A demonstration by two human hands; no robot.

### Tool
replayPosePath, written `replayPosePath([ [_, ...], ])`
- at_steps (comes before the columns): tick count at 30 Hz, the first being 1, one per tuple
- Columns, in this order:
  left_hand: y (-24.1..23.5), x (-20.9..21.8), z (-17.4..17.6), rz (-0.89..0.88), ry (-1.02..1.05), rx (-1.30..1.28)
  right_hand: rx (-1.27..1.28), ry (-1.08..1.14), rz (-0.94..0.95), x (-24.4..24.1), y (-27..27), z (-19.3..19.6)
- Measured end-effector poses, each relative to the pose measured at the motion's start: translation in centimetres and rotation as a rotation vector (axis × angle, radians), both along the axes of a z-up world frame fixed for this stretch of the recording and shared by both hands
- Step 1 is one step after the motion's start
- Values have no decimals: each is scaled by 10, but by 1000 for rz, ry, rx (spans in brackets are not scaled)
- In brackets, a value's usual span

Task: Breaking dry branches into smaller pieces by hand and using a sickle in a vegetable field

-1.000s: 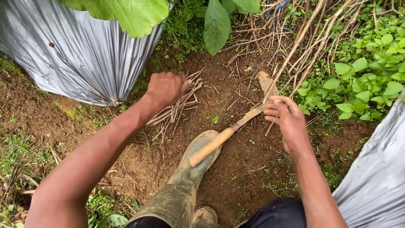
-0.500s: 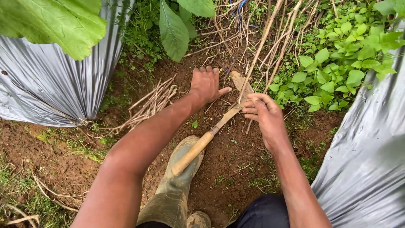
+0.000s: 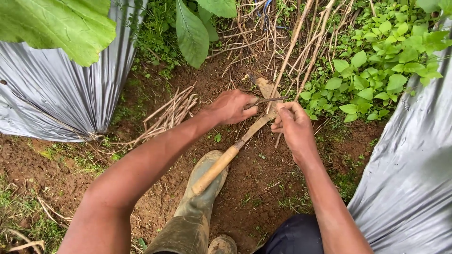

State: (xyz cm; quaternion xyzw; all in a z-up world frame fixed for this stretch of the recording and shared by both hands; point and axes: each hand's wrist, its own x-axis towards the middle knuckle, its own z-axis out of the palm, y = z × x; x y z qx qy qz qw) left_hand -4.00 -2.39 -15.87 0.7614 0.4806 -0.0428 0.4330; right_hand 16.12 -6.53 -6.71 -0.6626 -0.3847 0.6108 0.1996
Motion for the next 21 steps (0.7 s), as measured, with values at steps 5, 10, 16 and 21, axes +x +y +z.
replayPosePath([
  [5, -22, -11, 32, 23, -81, 25, -36, -9, 30, 2, -7, -2],
  [10, -42, -68, 24, 185, 154, 46, -7, -74, 79, 8, -11, -12],
  [16, -71, -154, 50, 234, 500, -32, 40, -174, 122, 16, -9, -42],
  [21, -84, -167, 53, 31, 910, -47, 60, -237, 133, 18, -5, -55],
])
